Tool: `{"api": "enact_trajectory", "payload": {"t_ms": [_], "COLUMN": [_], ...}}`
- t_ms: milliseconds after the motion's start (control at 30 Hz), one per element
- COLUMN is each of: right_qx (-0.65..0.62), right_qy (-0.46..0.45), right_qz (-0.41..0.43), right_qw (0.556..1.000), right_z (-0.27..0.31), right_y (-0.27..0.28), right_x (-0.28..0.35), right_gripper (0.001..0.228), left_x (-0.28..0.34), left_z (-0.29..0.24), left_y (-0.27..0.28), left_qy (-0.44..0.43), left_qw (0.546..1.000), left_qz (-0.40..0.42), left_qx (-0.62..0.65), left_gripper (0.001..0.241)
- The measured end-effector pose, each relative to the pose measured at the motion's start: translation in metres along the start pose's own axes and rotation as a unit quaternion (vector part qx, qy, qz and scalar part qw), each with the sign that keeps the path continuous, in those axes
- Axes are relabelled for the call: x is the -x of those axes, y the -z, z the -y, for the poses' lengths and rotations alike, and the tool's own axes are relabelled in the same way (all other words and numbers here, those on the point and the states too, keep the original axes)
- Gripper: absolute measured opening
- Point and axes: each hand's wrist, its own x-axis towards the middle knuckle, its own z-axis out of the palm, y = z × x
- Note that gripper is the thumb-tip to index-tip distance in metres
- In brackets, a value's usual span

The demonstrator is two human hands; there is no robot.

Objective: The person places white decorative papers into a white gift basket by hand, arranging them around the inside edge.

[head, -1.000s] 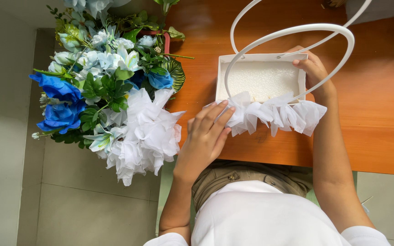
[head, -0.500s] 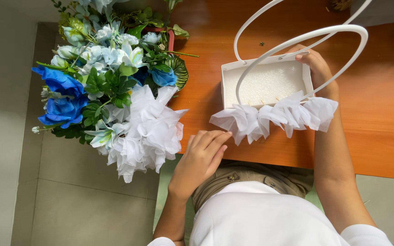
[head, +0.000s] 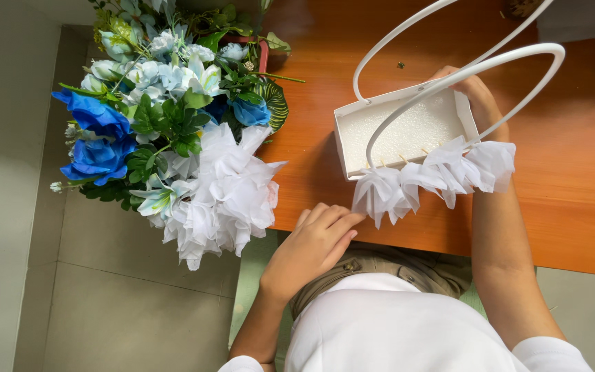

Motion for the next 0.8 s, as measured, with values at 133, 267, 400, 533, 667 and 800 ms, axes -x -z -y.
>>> {"api": "enact_trajectory", "payload": {"t_ms": [133, 267, 400, 533, 667, 800], "right_qx": [0.007, -0.039, -0.094, -0.130, -0.186, -0.152], "right_qy": [0.254, 0.214, 0.162, 0.124, 0.073, 0.108], "right_qz": [0.003, -0.033, -0.080, -0.112, -0.160, -0.250], "right_qw": [0.967, 0.976, 0.979, 0.977, 0.967, 0.950], "right_z": [0.010, -0.017, -0.041, -0.068, -0.099, -0.069], "right_y": [-0.018, -0.011, -0.006, 0.010, 0.038, 0.063], "right_x": [0.037, 0.031, 0.021, 0.004, -0.001, 0.031], "right_gripper": [0.024, 0.021, 0.017, 0.016, 0.016, 0.009], "left_x": [0.014, 0.024, 0.036, 0.034, 0.029, 0.011], "left_z": [-0.012, -0.017, -0.011, -0.009, -0.010, 0.002], "left_y": [0.034, 0.060, 0.076, 0.087, 0.067, 0.017], "left_qy": [0.006, 0.006, 0.089, 0.089, 0.076, -0.005], "left_qw": [0.999, 0.993, 0.975, 0.959, 0.974, 0.999], "left_qz": [-0.029, -0.072, -0.114, -0.173, -0.118, -0.040], "left_qx": [-0.032, -0.094, -0.170, -0.207, -0.179, -0.009], "left_gripper": [0.027, 0.032, 0.043, 0.036, 0.040, 0.030]}}
